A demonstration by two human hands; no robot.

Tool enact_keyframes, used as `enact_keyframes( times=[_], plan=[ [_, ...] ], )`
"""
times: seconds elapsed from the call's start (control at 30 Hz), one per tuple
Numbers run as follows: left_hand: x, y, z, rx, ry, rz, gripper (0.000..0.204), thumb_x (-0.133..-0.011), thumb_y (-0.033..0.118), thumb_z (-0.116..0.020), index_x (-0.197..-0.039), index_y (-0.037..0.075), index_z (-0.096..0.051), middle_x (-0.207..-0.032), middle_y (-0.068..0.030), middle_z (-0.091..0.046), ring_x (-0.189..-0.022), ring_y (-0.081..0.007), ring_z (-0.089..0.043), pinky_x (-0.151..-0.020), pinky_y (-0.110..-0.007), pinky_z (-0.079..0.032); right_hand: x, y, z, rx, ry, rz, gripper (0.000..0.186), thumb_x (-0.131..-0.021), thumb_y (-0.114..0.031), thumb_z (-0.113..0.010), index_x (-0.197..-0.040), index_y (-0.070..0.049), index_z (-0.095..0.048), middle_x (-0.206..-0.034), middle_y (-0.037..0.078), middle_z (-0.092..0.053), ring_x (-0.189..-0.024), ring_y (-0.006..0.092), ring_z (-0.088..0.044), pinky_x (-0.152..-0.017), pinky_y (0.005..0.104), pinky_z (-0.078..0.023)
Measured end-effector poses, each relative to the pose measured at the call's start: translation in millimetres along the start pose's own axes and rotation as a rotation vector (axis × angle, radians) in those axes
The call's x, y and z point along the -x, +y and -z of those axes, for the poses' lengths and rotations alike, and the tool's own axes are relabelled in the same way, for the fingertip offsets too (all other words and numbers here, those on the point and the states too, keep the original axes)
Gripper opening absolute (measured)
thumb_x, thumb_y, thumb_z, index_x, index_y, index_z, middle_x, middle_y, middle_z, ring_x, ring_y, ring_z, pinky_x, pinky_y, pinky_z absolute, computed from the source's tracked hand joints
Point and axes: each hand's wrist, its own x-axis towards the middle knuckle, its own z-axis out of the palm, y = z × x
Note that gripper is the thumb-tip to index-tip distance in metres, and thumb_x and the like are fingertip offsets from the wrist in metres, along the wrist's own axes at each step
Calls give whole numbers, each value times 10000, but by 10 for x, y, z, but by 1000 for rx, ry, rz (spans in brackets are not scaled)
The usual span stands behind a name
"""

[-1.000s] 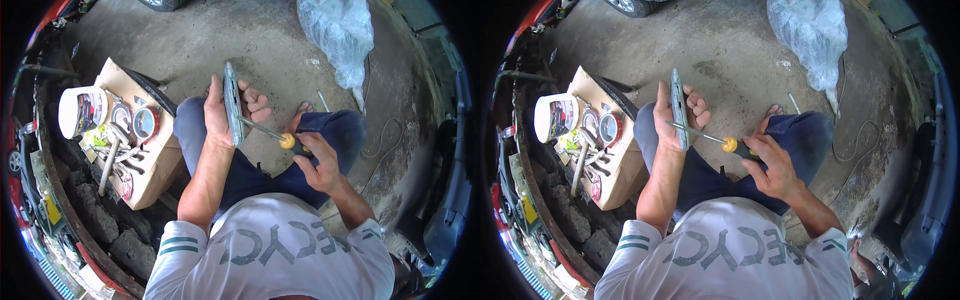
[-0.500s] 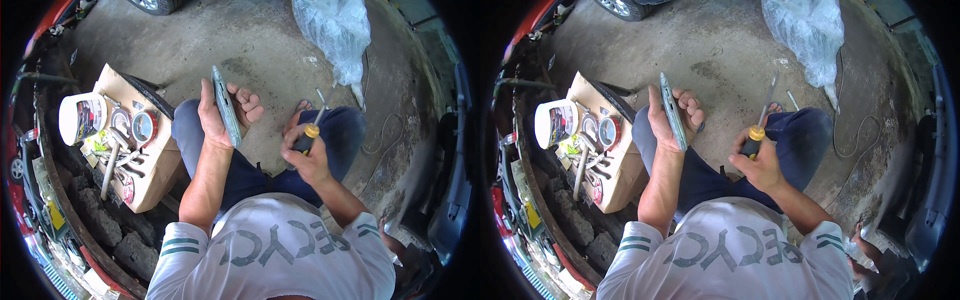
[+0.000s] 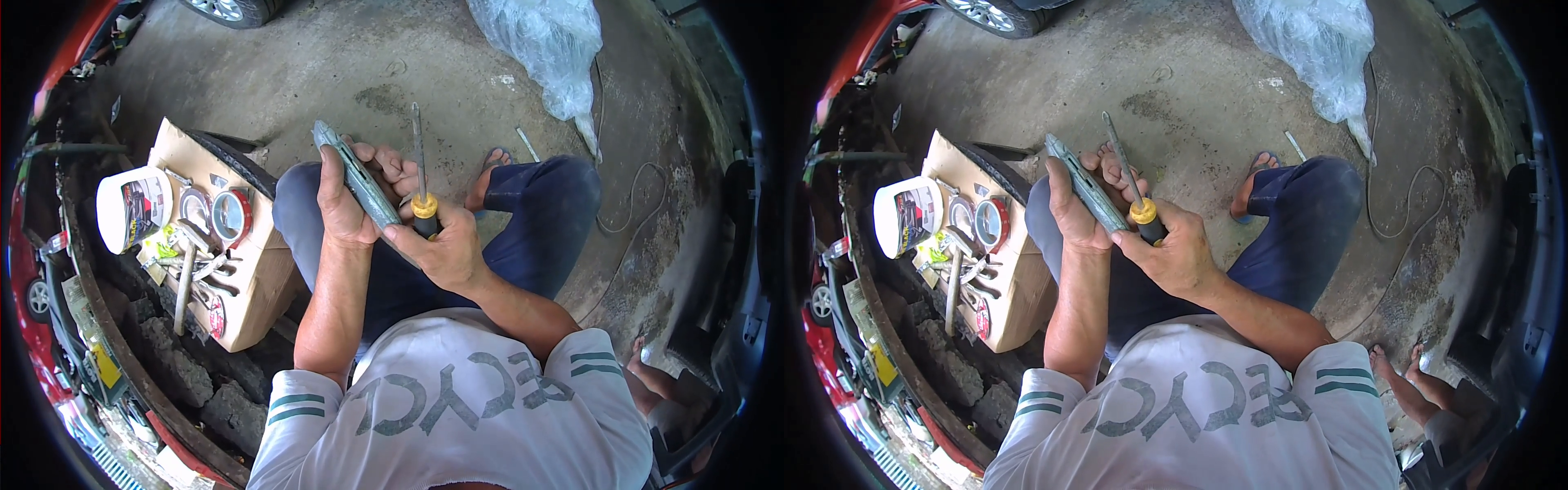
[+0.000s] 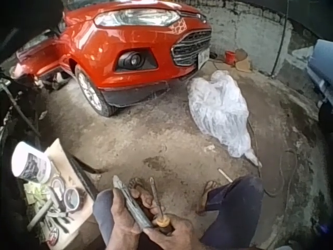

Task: Preparing a vehicle trim component by using a screwdriver and applying double-sided adhesive tape.

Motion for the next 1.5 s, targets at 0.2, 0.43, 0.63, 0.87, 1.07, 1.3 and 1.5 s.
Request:
enact_keyframes(
  times=[0.2, 0.43, 0.63, 0.87, 1.07, 1.3, 1.5],
  plan=[
    [196, 143, -71, -287, -146, 69, 570, -719, 62, -768, -1206, 53, -473, -954, -172, -585, -989, -330, -610, -905, -465, -507, -1, 74, 60, 11, 84, 149, 179, -756, -105, -733, -832, -13, -599, -708, 39, -590, -628, 96, -531, -590, 263, -443],
    [309, 95, 94, -357, -131, 39, 702, -640, -23, -775, -1262, -2, -450, -933, -134, -592, -930, -269, -596, -821, -368, -500, -17, 124, 120, 95, 76, 388, 202, -712, -60, -746, -838, -18, -593, -779, 96, -609, -671, 195, -605, -612, 301, -473],
    [316, 53, 109, -307, -206, 23, 658, -669, -48, -736, -1254, -8, -438, -932, -135, -590, -948, -265, -592, -821, -362, -505, 20, 104, 165, 80, 47, 400, 230, -722, -48, -731, -879, 2, -571, -813, 147, -598, -735, 266, -634, -646, 340, -506],
    [212, 55, 5, -727, 146, 106, 651, -740, -33, -658, -1315, -38, -353, -983, -140, -583, -890, -278, -648, -716, -346, -517, 20, 268, 475, -301, -22, -297, 258, -794, -73, -665, -1029, 9, -594, -843, 20, -580, -695, 120, -576, -607, 277, -460],
    [20, -87, 31, -875, 208, 93, 508, -801, -37, -617, -1264, -43, -409, -975, -88, -606, -821, -129, -610, -676, -266, -528, 81, -145, 1139, 203, -144, -126, 447, -774, -16, -615, -1214, 23, -545, -996, 109, -576, -789, 181, -592, -721, 283, -474],
    [-86, -164, 25, -1064, 181, 56, 456, -800, 7, -646, -1234, -56, -521, -989, -106, -672, -819, -115, -626, -723, -258, -516, 76, -724, 1328, 697, -224, 199, 465, -710, 26, -641, -1171, 30, -577, -1027, 187, -625, -932, 305, -632, -841, 335, -481],
    [-86, -193, -40, -1274, 226, -13, 434, -770, -6, -659, -1191, -54, -562, -990, -87, -676, -855, -92, -609, -763, -241, -492, 86, -792, 1286, 768, -250, 160, 437, -714, 19, -647, -1147, 28, -597, -1039, 180, -629, -948, 288, -635, -842, 327, -485]
  ],
)
